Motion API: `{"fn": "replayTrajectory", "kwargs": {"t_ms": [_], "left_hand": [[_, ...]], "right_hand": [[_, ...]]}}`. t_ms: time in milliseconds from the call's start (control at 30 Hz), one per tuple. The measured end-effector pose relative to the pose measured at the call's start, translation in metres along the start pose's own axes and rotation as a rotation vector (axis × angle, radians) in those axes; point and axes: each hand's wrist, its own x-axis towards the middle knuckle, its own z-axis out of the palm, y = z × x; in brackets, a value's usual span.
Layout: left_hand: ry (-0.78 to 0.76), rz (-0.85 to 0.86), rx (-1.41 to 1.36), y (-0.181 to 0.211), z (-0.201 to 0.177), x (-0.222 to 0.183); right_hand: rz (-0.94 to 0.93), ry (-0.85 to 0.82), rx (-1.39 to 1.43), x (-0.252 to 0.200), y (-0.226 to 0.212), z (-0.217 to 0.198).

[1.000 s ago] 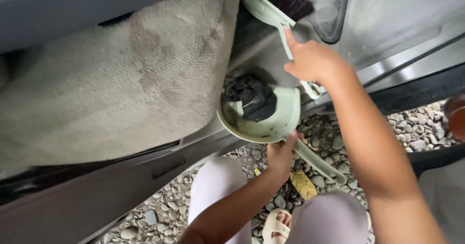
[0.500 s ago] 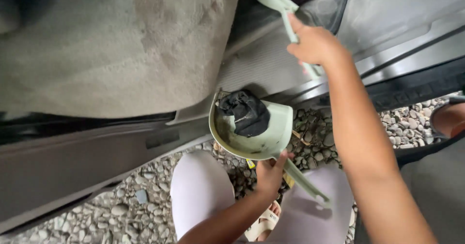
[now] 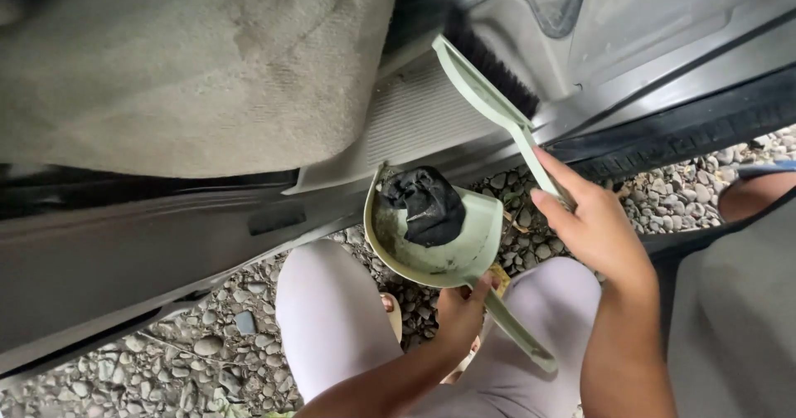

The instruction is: Sweeping dirt and debris from the interior floor and door sill of a car using a hand brush and dustpan.

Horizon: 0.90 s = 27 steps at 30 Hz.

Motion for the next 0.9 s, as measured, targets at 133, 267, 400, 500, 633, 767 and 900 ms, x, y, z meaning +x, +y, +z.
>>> {"fn": "replayTrajectory", "kwargs": {"t_ms": [133,267,400,500,633,767,900], "left_hand": [[0.041,0.026,0.112,-0.009,-0.005,0.005],[0.045,-0.051,0.053,-0.044,-0.005,0.013],[0.043,-0.031,0.053,-0.046,0.001,0.014],[0.018,0.208,0.081,-0.031,0.005,0.02],[0.098,0.154,-0.068,-0.018,0.012,0.028],[0.055,0.07,-0.213,-0.008,0.024,0.015],[0.013,0.057,-0.651,-0.015,0.04,0.013]], "right_hand": [[0.046,0.001,0.057,-0.006,0.009,0.005],[0.055,-0.059,0.035,-0.007,0.012,0.007],[0.091,-0.102,-0.01,-0.004,0.014,0.007],[0.071,-0.062,-0.018,-0.001,0.018,0.007],[0.151,-0.064,-0.123,0.001,0.013,0.002],[0.177,-0.093,-0.073,0.002,0.011,0.002],[0.129,-0.115,-0.011,0.004,0.014,0.004]]}}
